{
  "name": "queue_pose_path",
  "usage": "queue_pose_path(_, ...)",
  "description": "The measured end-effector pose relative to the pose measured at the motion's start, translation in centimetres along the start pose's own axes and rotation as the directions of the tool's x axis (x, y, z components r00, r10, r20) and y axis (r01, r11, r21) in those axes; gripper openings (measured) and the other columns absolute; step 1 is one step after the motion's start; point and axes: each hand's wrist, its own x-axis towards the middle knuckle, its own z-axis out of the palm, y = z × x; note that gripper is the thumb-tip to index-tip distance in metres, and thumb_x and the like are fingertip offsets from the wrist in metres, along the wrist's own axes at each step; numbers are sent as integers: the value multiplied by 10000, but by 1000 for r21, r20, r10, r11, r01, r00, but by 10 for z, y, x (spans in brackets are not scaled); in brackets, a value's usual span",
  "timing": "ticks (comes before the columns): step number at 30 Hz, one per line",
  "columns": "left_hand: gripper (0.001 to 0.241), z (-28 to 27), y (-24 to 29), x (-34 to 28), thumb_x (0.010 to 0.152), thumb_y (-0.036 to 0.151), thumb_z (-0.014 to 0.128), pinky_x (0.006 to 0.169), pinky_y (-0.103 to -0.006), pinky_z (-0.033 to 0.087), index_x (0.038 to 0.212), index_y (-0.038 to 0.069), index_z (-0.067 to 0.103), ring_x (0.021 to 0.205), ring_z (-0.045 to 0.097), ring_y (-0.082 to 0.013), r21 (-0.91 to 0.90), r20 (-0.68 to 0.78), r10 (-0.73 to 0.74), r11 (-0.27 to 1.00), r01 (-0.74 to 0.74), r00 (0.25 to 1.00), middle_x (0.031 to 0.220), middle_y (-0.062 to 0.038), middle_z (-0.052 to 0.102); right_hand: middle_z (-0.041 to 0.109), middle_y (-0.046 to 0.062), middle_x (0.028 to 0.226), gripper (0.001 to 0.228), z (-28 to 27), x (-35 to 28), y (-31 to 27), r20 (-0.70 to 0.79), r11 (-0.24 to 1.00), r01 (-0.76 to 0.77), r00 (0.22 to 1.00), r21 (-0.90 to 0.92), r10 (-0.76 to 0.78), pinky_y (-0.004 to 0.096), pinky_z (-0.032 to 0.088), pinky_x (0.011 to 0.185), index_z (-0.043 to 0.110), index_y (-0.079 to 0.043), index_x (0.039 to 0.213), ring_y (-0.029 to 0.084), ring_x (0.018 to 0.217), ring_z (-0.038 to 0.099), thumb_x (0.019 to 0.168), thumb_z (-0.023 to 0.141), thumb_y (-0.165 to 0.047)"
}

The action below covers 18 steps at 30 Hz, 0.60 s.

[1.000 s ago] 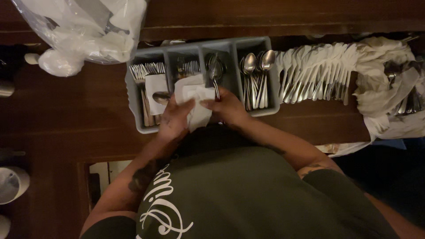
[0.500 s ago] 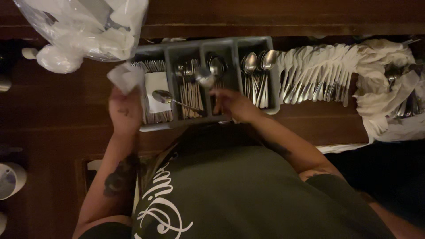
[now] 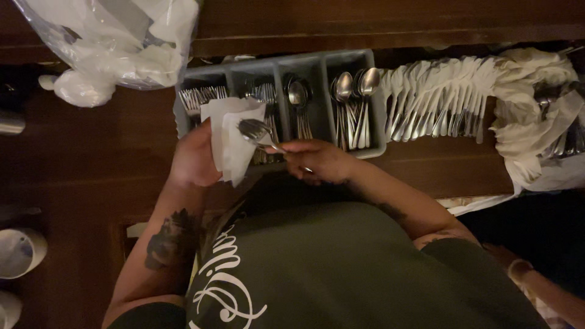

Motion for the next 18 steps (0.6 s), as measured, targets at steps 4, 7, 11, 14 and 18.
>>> queue_pose_path(4, 425, -37, -7, 4, 1031, 164, 547, 984, -377, 543, 1402, -44, 562, 1164, 669, -262, 161, -39, 14, 987, -8, 999, 1308, -135, 684, 518, 18, 693, 437, -3, 2, 7, 8, 999, -15, 1000, 40, 15, 246, 383, 435, 522, -133, 1502, 92, 461, 426, 1082, 404, -163)
queue_pose_path(7, 335, -49, -3, 22, 1038, 146, 633, 842, -323, 538, 1308, -51, 656, 1023, 653, -179, 595, -264, 66, 796, 109, 962, 1220, -117, 681, 517, 16, 704, 475, -3, 7, 14, 33, 996, 22, 999, 91, -25, 238, 384, 449, 494, -147, 1528, 85, 482, 419, 1058, 429, -117)
queue_pose_path(11, 262, -1, 19, 22, 1035, 132, 621, 885, -276, 547, 1254, 52, 740, 1055, 670, -156, 939, 339, 360, -81, -333, 869, 1246, -141, 722, 643, 59, 800, 409, 3, 16, 25, -137, 998, 58, 989, -2, -57, 245, 457, 495, 570, -125, 1452, 100, 554, 517, 1070, 425, -139)
queue_pose_path(14, 254, 63, 30, 18, 983, 198, 674, 728, -279, 519, 1190, 91, 773, 836, 655, -138, 946, -159, 279, 316, 66, 947, 1008, -130, 784, 732, 111, 870, 197, 13, 32, 25, -27, 974, 172, 985, 149, -170, 306, 529, 528, 547, -137, 1244, 188, 579, 644, 1062, 475, -159)
queue_pose_path(18, 278, 104, 36, 13, 941, 202, 669, 745, -301, 550, 1189, 117, 760, 824, 738, -192, 992, -125, 256, 19, 124, 958, 972, -126, 794, 732, 89, 949, 133, 17, 29, 12, 51, 946, 272, 962, -175, -267, 332, 558, 725, 592, -128, 1092, 210, 808, 705, 1000, 615, -222)
